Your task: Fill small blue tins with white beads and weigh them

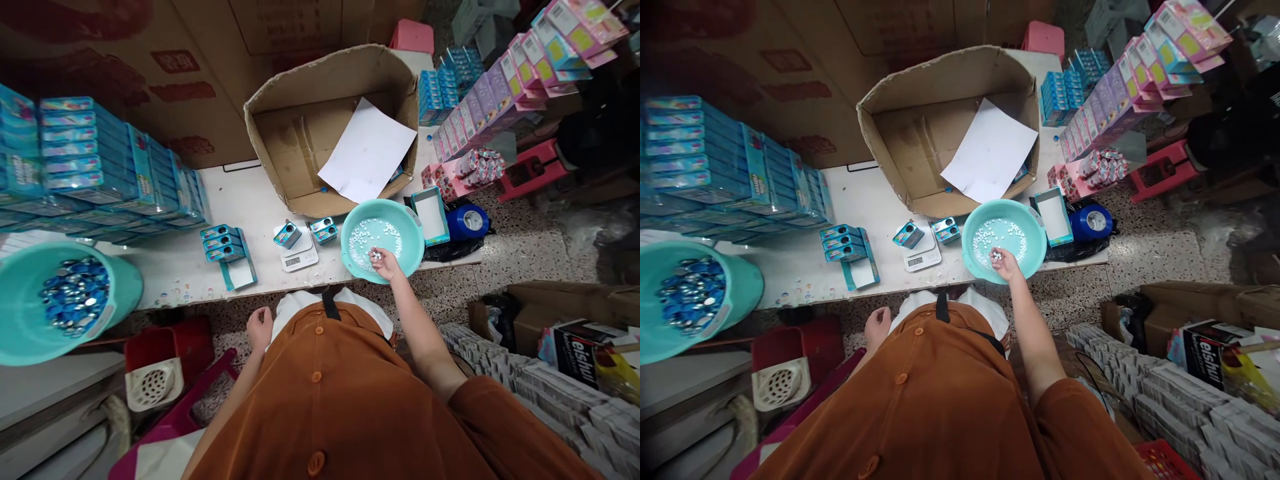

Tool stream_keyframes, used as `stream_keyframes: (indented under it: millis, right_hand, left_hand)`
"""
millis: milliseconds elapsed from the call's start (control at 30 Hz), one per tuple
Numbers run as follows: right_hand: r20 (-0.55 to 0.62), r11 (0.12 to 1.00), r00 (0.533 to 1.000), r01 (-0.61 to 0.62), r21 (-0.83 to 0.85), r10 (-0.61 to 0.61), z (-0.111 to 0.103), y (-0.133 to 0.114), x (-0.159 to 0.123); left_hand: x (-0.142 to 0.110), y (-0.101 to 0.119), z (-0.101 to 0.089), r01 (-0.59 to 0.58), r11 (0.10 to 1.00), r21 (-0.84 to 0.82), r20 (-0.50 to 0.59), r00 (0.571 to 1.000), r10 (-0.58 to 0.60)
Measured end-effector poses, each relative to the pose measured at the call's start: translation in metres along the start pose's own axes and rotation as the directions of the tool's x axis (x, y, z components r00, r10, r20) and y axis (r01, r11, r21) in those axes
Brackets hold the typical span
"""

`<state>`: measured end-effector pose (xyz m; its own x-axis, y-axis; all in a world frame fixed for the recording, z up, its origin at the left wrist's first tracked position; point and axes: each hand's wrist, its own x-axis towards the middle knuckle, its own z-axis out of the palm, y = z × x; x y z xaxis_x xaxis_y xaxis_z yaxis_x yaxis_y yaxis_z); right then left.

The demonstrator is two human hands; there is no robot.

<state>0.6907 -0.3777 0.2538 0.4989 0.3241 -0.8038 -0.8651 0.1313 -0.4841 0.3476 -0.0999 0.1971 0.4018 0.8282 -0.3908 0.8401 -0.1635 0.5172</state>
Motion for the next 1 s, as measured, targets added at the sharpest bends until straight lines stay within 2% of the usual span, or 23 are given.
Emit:
stream_keyframes:
  millis: [167, 267, 400, 533, 600, 633, 733, 833, 900, 1000]
  right_hand:
    - [-0.201, 0.992, 0.976, 0.063, -0.108, -0.084, 0.001, 0.01, 0.01]
    - [-0.245, 0.969, 0.955, 0.114, -0.22, -0.168, 0.005, 0.012, 0.011]
    - [-0.193, 0.893, 0.935, 0.202, -0.403, -0.298, 0.025, 0.01, 0.01]
    - [-0.067, 0.784, 0.924, 0.279, -0.555, -0.376, 0.07, 0.008, 0.009]
    - [0.031, 0.681, 0.913, 0.326, -0.656, -0.407, 0.1, 0.008, 0.01]
    - [0.088, 0.6, 0.903, 0.35, -0.719, -0.421, 0.116, 0.008, 0.011]
    - [0.245, 0.277, 0.86, 0.394, -0.876, -0.448, 0.163, 0.01, 0.018]
    - [0.337, 0.035, 0.821, 0.396, -0.917, -0.461, 0.203, 0.012, 0.029]
    - [0.367, -0.053, 0.812, 0.387, -0.921, -0.453, 0.223, 0.014, 0.037]
    - [0.365, -0.098, 0.822, 0.36, -0.928, -0.436, 0.241, 0.017, 0.046]
  left_hand:
    - [-0.006, -0.004, 0.005, 0.035, 0.999, -0.037, -0.033, 0.999, -0.037]
    - [-0.01, -0.012, 0.008, 0.091, 0.993, -0.07, -0.028, 0.995, -0.093]
    - [-0.01, -0.023, 0.008, 0.128, 0.987, -0.095, -0.041, 0.99, -0.132]
    - [-0.001, -0.031, 0.0, 0.15, 0.983, -0.11, -0.039, 0.987, -0.155]
    - [0.006, -0.034, -0.008, 0.155, 0.981, -0.117, -0.027, 0.987, -0.159]
    - [0.01, -0.036, -0.012, 0.158, 0.98, -0.119, -0.024, 0.986, -0.162]
    - [0.023, -0.042, -0.027, 0.17, 0.978, -0.119, -0.026, 0.984, -0.174]
    - [0.033, -0.051, -0.044, 0.177, 0.976, -0.123, -0.026, 0.983, -0.182]
    - [0.037, -0.059, -0.054, 0.187, 0.974, -0.127, -0.031, 0.981, -0.193]
    - [0.04, -0.072, -0.067, 0.226, 0.966, -0.128, -0.05, 0.971, -0.234]
